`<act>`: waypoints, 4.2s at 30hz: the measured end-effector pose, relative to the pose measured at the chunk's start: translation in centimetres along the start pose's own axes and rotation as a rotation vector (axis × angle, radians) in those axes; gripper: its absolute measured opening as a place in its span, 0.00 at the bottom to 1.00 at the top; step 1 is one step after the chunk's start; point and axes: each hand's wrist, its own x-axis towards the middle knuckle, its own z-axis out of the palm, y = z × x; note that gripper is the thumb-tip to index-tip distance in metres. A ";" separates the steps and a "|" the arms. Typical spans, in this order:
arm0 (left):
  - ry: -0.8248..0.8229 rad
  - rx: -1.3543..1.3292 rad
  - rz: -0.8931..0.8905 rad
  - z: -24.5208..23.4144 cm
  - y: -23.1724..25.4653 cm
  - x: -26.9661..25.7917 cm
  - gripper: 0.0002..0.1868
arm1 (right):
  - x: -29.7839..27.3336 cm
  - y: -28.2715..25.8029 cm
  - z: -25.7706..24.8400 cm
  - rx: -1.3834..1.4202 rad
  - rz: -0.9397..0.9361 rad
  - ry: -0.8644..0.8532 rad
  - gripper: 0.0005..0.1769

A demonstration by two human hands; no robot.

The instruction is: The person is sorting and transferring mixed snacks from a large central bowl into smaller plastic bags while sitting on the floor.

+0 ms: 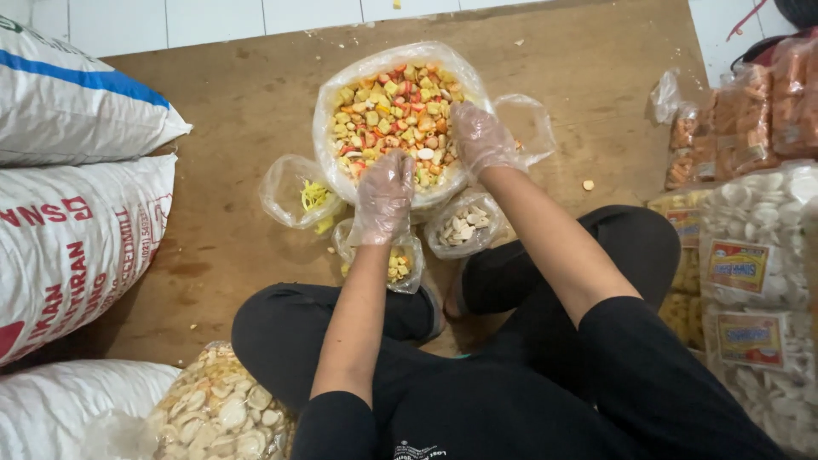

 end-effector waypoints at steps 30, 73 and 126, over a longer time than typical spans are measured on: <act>0.023 -0.103 0.104 2.1 1.4 1.1 0.14 | -10.5 5.9 -6.0 0.138 -0.106 -0.370 0.16; -0.004 0.035 0.054 3.5 1.8 -0.6 0.11 | -7.1 2.9 0.3 -0.440 -0.439 0.197 0.09; 0.014 0.384 0.200 -0.4 -4.5 -1.1 0.12 | -9.6 2.6 -4.8 0.253 -0.304 -0.111 0.18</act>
